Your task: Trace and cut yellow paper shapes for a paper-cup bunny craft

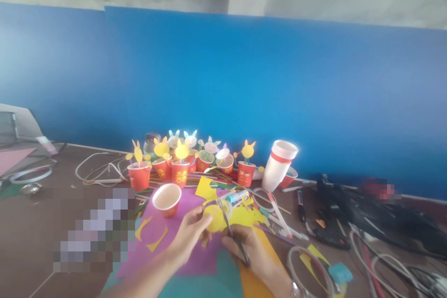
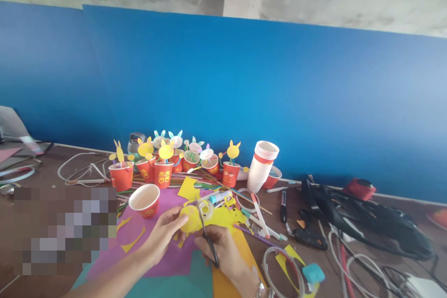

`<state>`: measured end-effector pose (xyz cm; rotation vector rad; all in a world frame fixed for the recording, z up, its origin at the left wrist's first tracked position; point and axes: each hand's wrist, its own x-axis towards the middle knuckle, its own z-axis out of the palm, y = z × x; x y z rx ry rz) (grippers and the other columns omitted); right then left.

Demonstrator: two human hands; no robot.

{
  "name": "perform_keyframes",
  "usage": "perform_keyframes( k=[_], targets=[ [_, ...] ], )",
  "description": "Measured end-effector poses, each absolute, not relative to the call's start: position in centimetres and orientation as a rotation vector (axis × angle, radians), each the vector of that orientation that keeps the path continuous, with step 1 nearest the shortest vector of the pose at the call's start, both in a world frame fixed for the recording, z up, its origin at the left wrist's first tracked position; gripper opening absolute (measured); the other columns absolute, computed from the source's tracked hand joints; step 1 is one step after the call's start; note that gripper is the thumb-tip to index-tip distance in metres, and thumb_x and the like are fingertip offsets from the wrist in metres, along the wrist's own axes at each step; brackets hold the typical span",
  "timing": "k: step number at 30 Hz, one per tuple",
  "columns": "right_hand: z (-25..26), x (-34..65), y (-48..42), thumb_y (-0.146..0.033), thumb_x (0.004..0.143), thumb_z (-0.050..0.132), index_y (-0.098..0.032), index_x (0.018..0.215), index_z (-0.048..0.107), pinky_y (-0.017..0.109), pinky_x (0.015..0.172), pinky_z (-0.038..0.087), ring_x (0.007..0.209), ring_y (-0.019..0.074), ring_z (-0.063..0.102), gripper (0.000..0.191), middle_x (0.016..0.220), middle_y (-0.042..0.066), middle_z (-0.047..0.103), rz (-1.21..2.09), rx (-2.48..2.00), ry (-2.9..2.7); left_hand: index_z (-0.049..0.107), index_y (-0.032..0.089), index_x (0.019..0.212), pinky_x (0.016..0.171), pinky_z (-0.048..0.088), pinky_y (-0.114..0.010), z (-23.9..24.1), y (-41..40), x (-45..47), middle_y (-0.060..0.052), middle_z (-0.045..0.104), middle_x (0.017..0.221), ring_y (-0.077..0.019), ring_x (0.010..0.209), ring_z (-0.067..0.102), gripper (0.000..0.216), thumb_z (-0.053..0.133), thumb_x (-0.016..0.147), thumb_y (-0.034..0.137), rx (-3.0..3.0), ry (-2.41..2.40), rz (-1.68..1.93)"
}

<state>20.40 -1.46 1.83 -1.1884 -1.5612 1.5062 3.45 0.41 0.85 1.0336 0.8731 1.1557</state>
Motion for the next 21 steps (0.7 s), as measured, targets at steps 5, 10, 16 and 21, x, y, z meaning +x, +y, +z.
perform_keyframes(
  k=[5,10,16,21],
  targets=[
    [1.96,20.38,-1.48,-0.052,0.071,0.062,-0.019,0.070,0.056,0.020,0.040,0.030,0.040,0.0075,0.039,0.034,0.051,-0.006,0.046,1.517,-1.185,-1.566,0.057,0.012,0.077,0.035,0.035,-0.017,0.73,0.46,3.41,0.002,0.057,0.054,-0.0075,0.039,0.048,0.027,0.063,0.076,0.038,1.035,0.860,1.150],
    [1.95,20.38,-1.40,-0.051,0.072,0.061,-0.019,0.067,0.055,0.019,0.040,0.030,0.040,0.0073,0.039,0.033,0.051,-0.006,0.046,1.499,-1.184,-1.581,0.058,0.012,0.077,0.035,0.035,-0.017,0.67,0.49,3.42,0.002,0.057,0.053,-0.0073,0.039,0.048,0.027,0.063,0.076,0.039,1.027,0.864,1.156],
    [1.94,20.35,-1.49,-0.053,0.072,0.059,-0.020,0.066,0.053,0.020,0.040,0.031,0.039,0.0081,0.040,0.035,0.049,-0.006,0.045,1.476,-1.240,-1.606,0.058,0.012,0.077,0.035,0.035,-0.017,0.92,0.35,3.40,0.001,0.058,0.055,-0.0075,0.039,0.048,0.026,0.063,0.076,0.038,1.028,0.871,1.152],
    [2.43,20.14,-1.60,-0.054,0.071,0.057,-0.020,0.062,0.051,0.021,0.040,0.034,0.040,0.0092,0.042,0.035,0.051,-0.004,0.046,1.432,-1.303,-1.625,0.061,0.011,0.086,0.036,0.036,-0.017,1.20,0.31,3.45,-0.001,0.061,0.059,-0.0083,0.041,0.050,0.030,0.064,0.075,0.038,1.011,0.885,1.123]
  ],
)
